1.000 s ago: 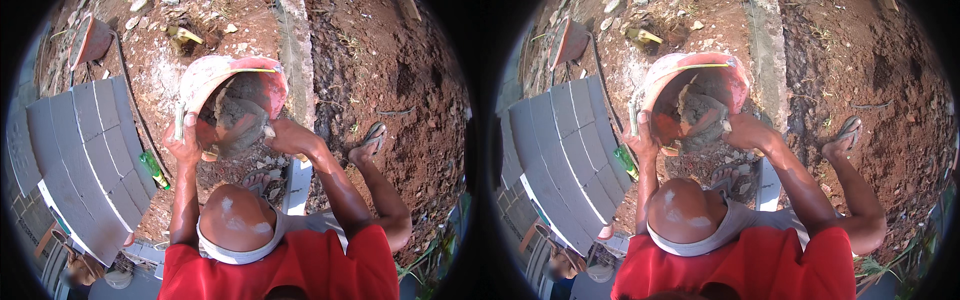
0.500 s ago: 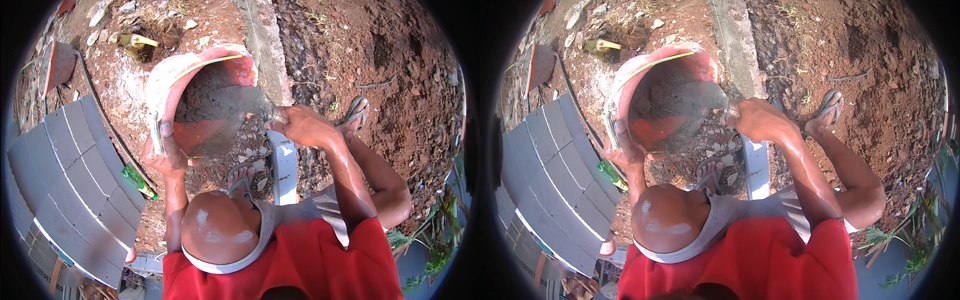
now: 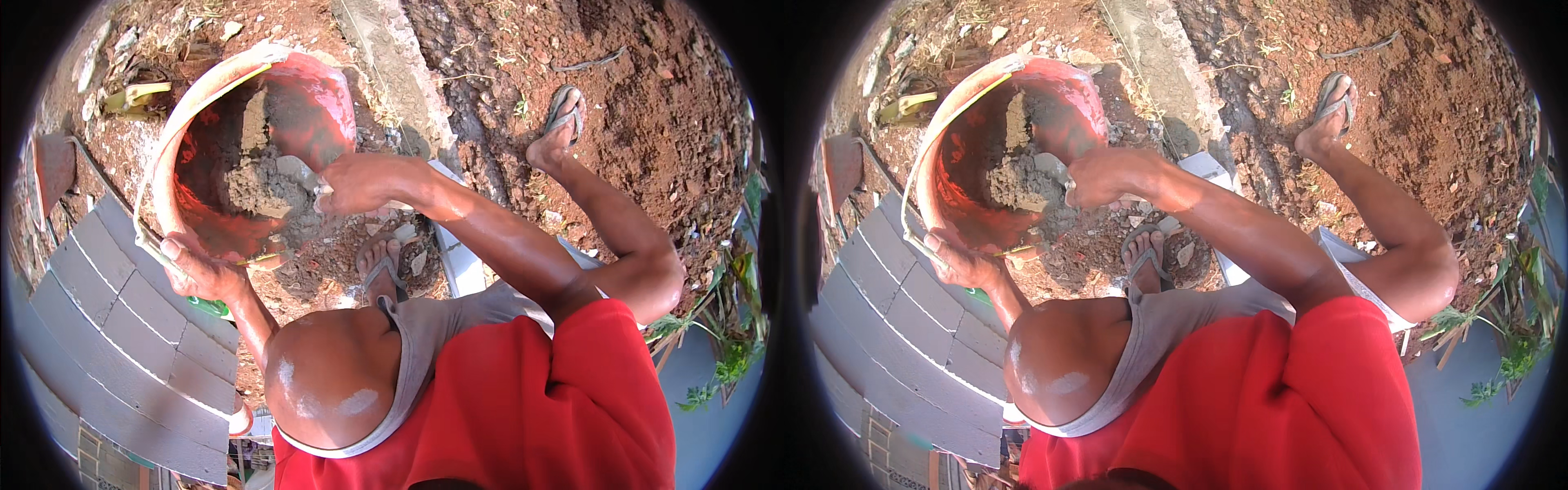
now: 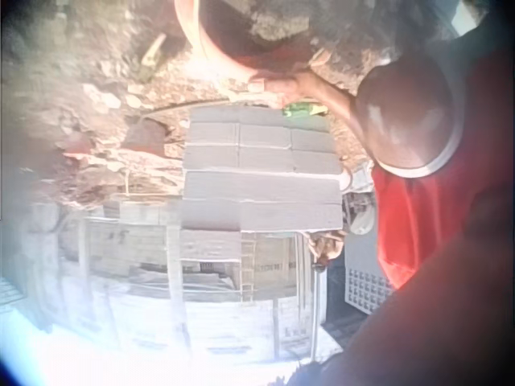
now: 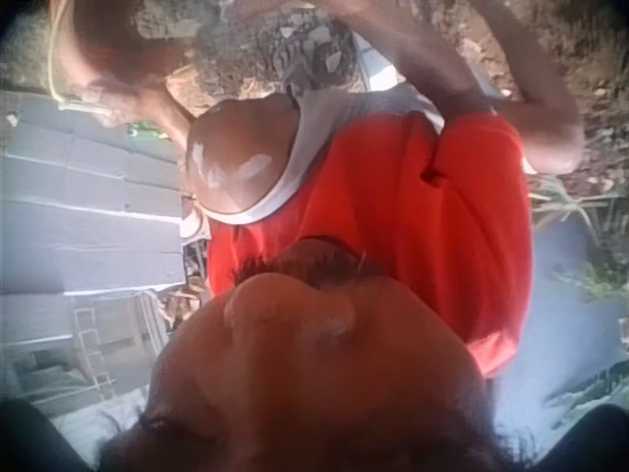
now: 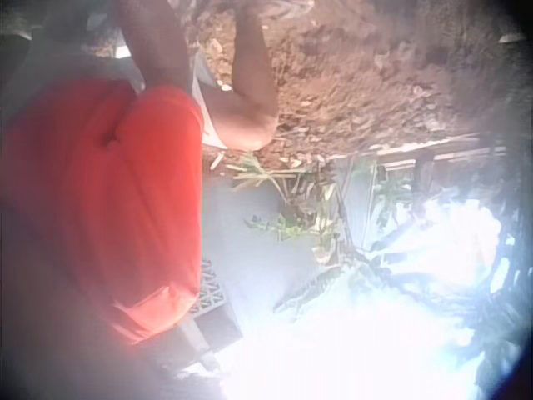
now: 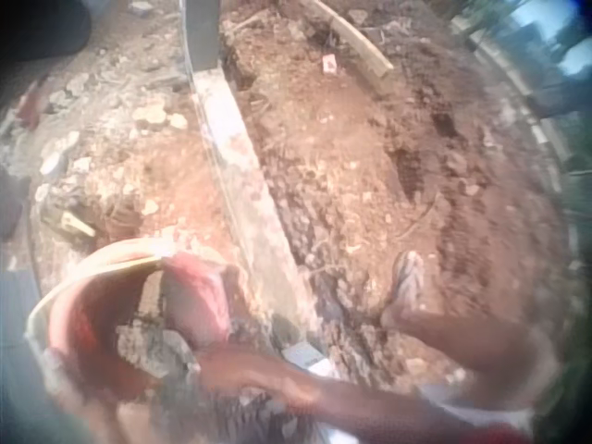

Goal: The person scoops wet cement from a red bucket using a trowel and applies it into a narrow trench along a white linear form. The person repeatedly fills the trench and smooths the surface with the trowel.

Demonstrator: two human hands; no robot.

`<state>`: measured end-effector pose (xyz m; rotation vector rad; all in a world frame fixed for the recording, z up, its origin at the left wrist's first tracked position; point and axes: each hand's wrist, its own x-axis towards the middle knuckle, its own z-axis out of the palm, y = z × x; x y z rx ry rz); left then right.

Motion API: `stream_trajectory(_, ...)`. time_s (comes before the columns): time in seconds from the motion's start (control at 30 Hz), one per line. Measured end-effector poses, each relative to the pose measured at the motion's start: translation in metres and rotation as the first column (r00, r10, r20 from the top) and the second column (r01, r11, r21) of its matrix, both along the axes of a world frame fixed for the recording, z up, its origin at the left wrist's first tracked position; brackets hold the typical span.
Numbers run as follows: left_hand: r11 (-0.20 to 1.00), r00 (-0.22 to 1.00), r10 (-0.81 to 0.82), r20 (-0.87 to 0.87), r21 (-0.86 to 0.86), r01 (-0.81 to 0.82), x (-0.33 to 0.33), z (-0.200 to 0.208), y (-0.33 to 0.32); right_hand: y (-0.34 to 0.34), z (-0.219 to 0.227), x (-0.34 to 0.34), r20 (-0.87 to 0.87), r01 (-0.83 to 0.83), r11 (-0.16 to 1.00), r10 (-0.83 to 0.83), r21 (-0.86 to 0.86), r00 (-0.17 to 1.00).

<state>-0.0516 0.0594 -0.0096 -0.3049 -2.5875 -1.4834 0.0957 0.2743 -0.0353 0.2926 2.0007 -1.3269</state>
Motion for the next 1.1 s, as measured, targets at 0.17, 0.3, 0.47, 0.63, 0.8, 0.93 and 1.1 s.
stream_trajectory(0.17, 0.983, 0.974, 0.163, 0.157, 0.060, -0.174, 0.009, 0.008, 0.009, -0.006, 0.010, -0.014, 0.251, 0.186, 0.923, -0.103, -0.336, 0.962)
stream_trajectory(0.3, 0.967, 0.975, 0.215, 0.061, 0.127, -0.221, 0.002, -0.003, 0.010, -0.018, 0.014, 0.004, 0.194, 0.353, 0.788, -0.294, -0.505, 0.936)
stream_trajectory(0.47, 0.948, 0.957, 0.271, 0.102, 0.144, -0.283, -0.007, -0.011, 0.011, 0.024, 0.044, 0.028, 0.059, 0.355, 0.837, -0.365, -0.417, 0.929)
stream_trajectory(0.63, 0.926, 0.919, 0.334, 0.210, 0.110, -0.362, 0.000, -0.002, 0.001, 0.109, 0.121, 0.041, 0.177, 0.647, 0.690, -0.628, -0.323, 0.758)
stream_trajectory(0.8, 0.954, 0.950, 0.299, 0.089, -0.061, -0.294, -0.005, -0.025, -0.027, 0.169, 0.099, -0.032, -0.240, 0.739, 0.670, -0.707, 0.072, 0.665)
stream_trajectory(0.93, 0.934, 0.940, 0.270, 0.208, 0.182, -0.309, -0.006, -0.005, 0.028, 0.241, 0.005, -0.131, -0.278, 0.725, 0.541, -0.685, 0.426, 0.674)
stream_trajectory(1.1, 0.928, 0.955, 0.255, 0.150, 0.240, -0.285, -0.006, -0.003, 0.027, 0.242, -0.021, -0.129, -0.374, 0.835, 0.341, -0.775, 0.433, 0.510)
